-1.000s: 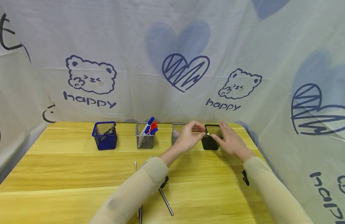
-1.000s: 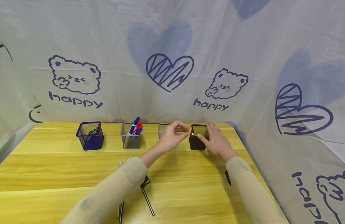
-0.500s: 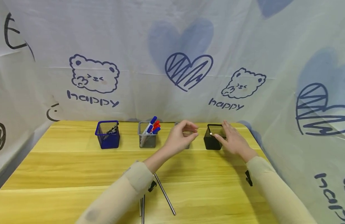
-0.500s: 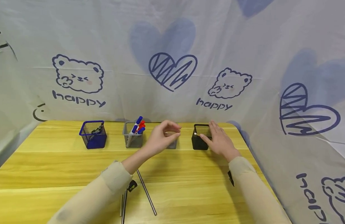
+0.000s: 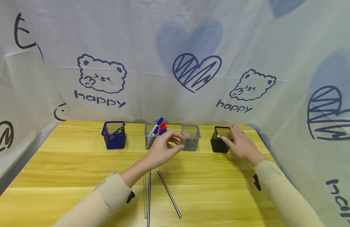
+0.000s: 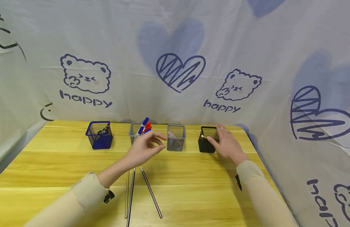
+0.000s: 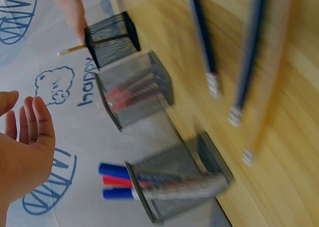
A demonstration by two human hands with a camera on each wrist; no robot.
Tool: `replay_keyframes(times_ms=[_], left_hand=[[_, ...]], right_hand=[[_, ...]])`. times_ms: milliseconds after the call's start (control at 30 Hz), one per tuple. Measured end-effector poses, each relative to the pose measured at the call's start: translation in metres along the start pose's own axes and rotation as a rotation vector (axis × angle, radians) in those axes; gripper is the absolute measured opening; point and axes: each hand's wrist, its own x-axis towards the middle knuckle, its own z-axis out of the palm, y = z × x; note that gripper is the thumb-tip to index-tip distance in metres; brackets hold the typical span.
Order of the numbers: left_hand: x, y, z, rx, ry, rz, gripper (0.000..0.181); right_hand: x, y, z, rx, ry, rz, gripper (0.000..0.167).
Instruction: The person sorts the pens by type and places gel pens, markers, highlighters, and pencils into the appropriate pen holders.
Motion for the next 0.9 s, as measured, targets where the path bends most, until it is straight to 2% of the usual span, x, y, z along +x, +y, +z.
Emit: replay_keyframes(times_ms=[133,367,567,700,900], left_hand=[[-0.015,-0.007,-0.017,0.058,-0.001,0.020,0.024],[-0.042,-0.024,-0.041,0.103,-0.028,0.006,0.025],[-0.059,-0.044,-0.055,0.124,-0.060,0.056,0.025],[-0.069,-0.053,-0.063,0.170,-0.094,0.089,0.023],[-0.082,-0.065,-0.075,0.266,-0.179,0.086,0.022]], right_hand=[[0.001,0.002,0.000,-0.001,0.004,-0.001,0.093],[0.000,0.001,0.000,-0.003,0.012,-0.003,0.093],[0.001,0.002,0.002,-0.004,0.008,-0.004,0.093],[0.002,0.004,0.002,-0.004,0.010,-0.003,0.094],[0.002,0.004,0.003,-0.002,0.018,-0.009,0.094]])
